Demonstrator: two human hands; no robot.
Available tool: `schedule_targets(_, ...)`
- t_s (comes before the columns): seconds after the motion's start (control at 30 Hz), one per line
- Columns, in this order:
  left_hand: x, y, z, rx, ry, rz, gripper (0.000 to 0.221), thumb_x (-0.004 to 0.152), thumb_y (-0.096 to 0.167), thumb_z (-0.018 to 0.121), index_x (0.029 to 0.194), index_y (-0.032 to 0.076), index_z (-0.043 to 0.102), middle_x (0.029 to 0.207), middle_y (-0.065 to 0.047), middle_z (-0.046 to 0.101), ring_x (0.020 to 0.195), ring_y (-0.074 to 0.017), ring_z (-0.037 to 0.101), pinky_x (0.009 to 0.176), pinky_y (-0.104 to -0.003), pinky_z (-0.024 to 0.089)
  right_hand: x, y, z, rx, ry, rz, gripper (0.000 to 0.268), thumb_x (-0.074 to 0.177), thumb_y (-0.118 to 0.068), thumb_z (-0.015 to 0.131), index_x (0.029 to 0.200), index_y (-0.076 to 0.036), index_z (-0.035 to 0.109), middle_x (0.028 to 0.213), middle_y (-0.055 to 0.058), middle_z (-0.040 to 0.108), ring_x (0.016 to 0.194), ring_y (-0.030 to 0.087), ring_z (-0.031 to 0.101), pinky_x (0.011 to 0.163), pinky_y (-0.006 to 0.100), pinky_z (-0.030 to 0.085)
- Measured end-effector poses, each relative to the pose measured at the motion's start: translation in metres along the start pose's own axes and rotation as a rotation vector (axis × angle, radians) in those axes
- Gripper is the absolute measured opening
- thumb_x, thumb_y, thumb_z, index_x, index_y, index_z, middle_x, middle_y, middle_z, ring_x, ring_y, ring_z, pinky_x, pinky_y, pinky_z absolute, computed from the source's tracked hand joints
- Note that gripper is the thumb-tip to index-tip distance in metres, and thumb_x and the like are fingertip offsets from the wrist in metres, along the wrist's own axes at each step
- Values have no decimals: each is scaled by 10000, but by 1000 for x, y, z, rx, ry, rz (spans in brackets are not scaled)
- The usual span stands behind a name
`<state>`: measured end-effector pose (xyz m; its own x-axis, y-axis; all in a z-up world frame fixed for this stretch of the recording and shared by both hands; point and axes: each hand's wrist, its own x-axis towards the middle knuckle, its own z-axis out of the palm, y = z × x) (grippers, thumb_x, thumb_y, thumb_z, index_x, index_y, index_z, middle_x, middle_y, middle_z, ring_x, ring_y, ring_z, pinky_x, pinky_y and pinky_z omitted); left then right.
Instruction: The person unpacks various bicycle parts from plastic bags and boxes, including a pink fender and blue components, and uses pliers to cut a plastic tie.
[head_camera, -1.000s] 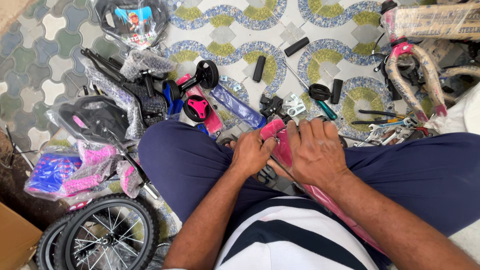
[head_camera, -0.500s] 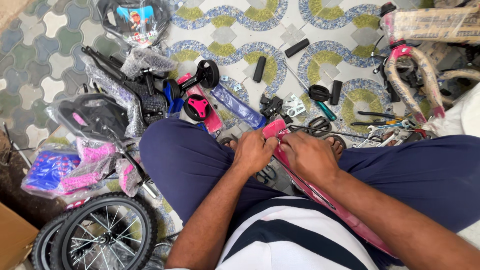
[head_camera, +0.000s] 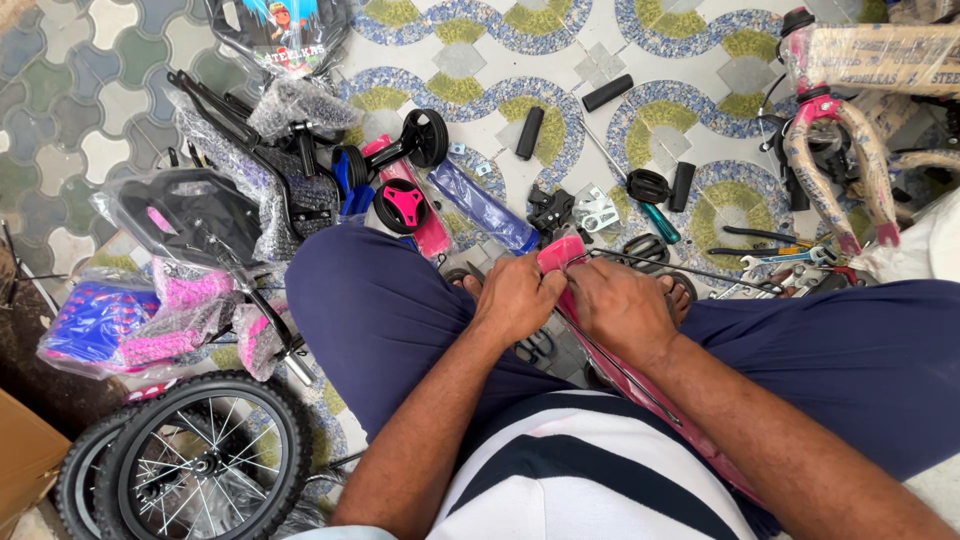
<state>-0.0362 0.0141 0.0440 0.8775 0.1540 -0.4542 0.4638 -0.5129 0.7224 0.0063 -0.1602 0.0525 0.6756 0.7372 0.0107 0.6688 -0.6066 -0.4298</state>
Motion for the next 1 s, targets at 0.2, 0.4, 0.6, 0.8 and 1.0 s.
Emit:
schedule_targets(0.2,-3,5,-5,11,-11,-26,411,873,327,616,1016,-49,698,910,-302,714,948,-486,675,950,-597,425,3,2,-7,-69,-75,-54,161,883,-170,638,964,-32,625,854,154,637,790,351,675,660,471,547)
schedule_targets(0.4,-1,0,-1,-10,-15,-3,401,871,318,606,987,-56,693,894,-306,705,928,-489,676,928,-558,487,10,-3,-13,-145,-146,-78,174,837,-121,594,982,-29,624,894,140,632,864,331,676,715,456,555)
schedule_targets(0.6,4,-7,5,15,19,45,406,866,305,625,935,-92,671,885,-325,682,901,-498,670,869,-549,513,8,-2,-12,-146,-112,-123,209,850,-110,578,1030,-11,617,922,143,624,871,321,674,723,443,555)
schedule_targets(0.8,2,-11,4,-18,37,116,416,875,321,625,914,-90,667,872,-324,687,903,-487,677,856,-545,520,5,1,-11,-151,-81,-161,211,861,-121,590,1036,-4,614,909,142,615,866,317,671,726,439,553)
schedule_targets(1.0,3,-14,7,-21,11,92,404,874,331,605,937,-60,684,882,-315,697,906,-483,678,846,-537,526,3,7,-3,-178,-72,-187,226,837,-124,600,1036,-21,629,885,127,617,845,310,675,710,436,553)
